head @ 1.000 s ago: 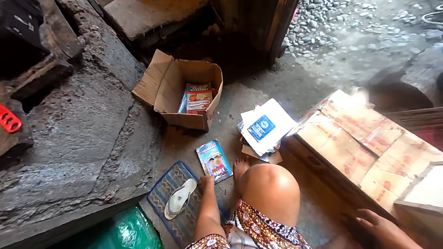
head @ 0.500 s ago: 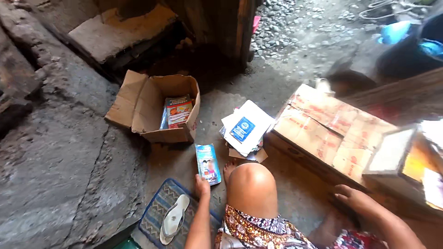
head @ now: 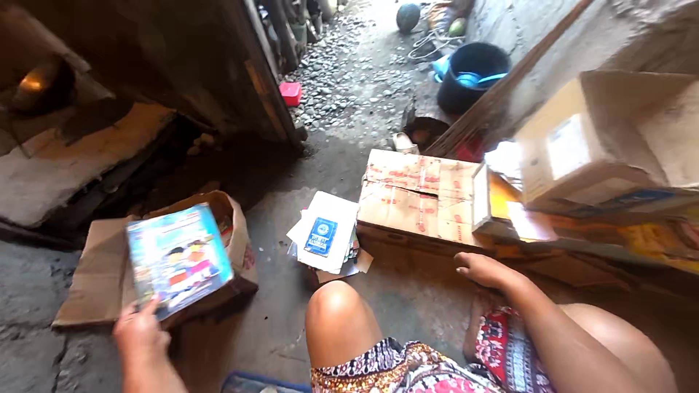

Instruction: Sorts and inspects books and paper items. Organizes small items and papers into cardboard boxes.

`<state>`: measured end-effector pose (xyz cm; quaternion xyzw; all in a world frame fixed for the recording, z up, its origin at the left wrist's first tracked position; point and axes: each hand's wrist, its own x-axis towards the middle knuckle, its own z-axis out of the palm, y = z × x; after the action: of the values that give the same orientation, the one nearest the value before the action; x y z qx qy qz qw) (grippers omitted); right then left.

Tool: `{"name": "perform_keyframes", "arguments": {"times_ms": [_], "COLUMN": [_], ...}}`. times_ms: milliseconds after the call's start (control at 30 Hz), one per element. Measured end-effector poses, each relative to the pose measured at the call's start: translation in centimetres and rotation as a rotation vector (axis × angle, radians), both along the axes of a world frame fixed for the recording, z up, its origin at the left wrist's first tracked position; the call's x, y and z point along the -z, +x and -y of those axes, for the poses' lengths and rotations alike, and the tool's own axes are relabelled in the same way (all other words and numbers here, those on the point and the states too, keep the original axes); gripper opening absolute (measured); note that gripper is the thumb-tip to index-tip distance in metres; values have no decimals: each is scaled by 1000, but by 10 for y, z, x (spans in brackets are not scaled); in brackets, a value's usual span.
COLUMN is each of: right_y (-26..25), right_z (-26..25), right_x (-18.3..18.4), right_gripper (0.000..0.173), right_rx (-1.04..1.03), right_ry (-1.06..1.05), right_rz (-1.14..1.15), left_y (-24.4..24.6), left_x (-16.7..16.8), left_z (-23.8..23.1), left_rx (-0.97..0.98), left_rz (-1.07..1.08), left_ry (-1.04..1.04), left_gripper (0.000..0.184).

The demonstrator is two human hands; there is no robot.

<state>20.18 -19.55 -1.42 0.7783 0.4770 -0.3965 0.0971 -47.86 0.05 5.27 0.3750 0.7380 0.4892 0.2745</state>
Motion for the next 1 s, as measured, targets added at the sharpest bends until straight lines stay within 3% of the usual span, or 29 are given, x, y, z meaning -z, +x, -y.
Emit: {"name": "perform_keyframes", "arguments": {"times_ms": [133,200,367,533,700,800,900,1000], "right_y": [3,3,5,12,46,77,100,102], "right_z": [5,8,18,24,44,58,59,50], "right_x": [-8,-17,-37,-61,-108,-110,-87,-58], "right_gripper": [46,46,45,43,36,38,59,65], "right_rx": [7,12,24,77,505,831,1109,1341], "right_ry": [13,32,135,192,569,686,678,716], "right_rz": [1,4,-21,20,123,155,-22,-227], "left_y": [-27,-22,97,233,358,405,427,434], "left_x": [-36,-38,-40,-33,-77,-104,-108,-79], "left_z": [-30,-39,-17,7,49,74,76,56], "left_rx": [-190,-139,303,679,982,1104,1065,917], "left_rz": [-134,-249,-261,-218,24,88,175,311], "left_ry": [-84,-103,-96,38,215,213,179,152], "left_gripper": [74,74,47,36,30,30,27,22]}}
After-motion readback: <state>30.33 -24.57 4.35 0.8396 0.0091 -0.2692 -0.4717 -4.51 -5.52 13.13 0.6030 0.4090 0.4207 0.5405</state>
